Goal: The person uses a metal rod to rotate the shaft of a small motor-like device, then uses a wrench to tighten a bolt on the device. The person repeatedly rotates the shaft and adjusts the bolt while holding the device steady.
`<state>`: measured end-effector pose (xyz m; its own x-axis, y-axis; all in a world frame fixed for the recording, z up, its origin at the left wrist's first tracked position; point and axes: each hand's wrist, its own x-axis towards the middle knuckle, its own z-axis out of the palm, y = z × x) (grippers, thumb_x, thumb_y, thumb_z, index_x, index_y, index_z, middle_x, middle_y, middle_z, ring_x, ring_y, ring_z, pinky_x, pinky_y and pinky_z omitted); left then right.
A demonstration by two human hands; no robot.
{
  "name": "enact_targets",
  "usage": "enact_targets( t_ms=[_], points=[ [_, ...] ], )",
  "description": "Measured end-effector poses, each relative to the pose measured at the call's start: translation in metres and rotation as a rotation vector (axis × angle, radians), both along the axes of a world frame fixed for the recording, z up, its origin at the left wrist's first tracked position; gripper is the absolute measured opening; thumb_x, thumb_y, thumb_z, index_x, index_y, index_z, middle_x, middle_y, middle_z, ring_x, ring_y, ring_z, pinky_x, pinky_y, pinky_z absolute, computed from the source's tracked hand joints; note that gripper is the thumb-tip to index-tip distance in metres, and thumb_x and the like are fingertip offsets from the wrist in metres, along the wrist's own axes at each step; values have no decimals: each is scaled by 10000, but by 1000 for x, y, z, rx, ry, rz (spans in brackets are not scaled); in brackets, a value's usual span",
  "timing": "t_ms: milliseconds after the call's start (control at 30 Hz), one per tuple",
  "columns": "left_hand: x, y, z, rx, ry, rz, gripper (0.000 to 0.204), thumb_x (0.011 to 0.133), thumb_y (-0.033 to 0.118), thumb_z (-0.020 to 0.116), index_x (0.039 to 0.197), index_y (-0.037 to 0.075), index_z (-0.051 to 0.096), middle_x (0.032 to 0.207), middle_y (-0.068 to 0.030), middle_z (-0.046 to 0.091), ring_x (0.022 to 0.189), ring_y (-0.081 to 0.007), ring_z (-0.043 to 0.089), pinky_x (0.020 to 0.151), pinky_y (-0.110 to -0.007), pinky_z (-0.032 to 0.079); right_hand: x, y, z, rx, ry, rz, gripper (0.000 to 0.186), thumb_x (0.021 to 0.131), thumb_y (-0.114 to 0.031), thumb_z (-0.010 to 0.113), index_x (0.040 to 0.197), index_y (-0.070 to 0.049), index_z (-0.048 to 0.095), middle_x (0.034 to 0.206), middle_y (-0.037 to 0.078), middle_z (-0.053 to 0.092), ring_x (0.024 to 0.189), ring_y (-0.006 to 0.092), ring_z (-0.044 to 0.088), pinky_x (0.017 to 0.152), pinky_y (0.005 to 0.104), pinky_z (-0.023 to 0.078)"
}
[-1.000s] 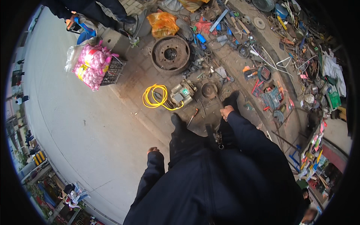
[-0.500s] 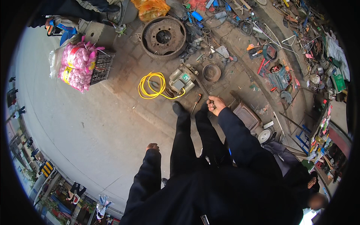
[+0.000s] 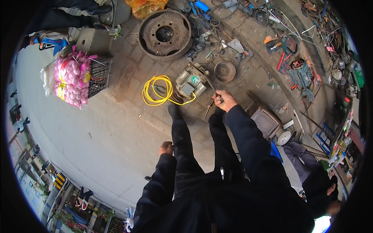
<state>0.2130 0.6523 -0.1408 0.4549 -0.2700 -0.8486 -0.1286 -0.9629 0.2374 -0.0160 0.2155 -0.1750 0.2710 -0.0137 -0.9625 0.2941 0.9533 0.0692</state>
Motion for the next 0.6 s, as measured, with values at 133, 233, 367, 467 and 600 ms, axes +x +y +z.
enact_targets(
  t_ms=[133,233,367,467,600],
  points=[
    [36,-11,-85,-53,12,198,268,871,185,580,969,15,763,876,-197,753,821,-319,751,783,-424,582,7,-9,12,-14,54,117,144,1035,-143,542,966,-30,487,775,90,558,539,118,464,420,265,328],
    [54,-47,-160,-137,201,549,284,922,199,589,1026,-27,726,745,-133,695,669,-225,677,615,-339,533,3,-1,36,-108,36,109,154,1035,-166,548,955,-50,486,767,53,561,533,83,451,394,257,317],
    [76,-108,-258,-155,360,720,314,998,251,589,1186,0,608,893,-59,607,791,-176,635,642,-307,514,-9,17,53,-63,126,120,123,1036,-189,552,1065,-71,535,781,45,560,549,66,447,391,238,306],
    [85,-136,-304,-191,384,823,274,1007,300,605,1118,50,592,886,-9,550,716,-124,541,627,-282,463,-13,31,53,-62,115,137,211,1049,-203,537,1206,-71,585,788,27,550,526,56,428,390,235,301],
    [85,-158,-337,-206,469,876,443,1029,457,590,1210,53,608,1066,-53,652,930,-186,628,808,-342,513,-16,29,56,-50,173,199,211,1051,-195,523,1219,-91,596,759,12,532,507,54,408,381,234,297]
  ],
)
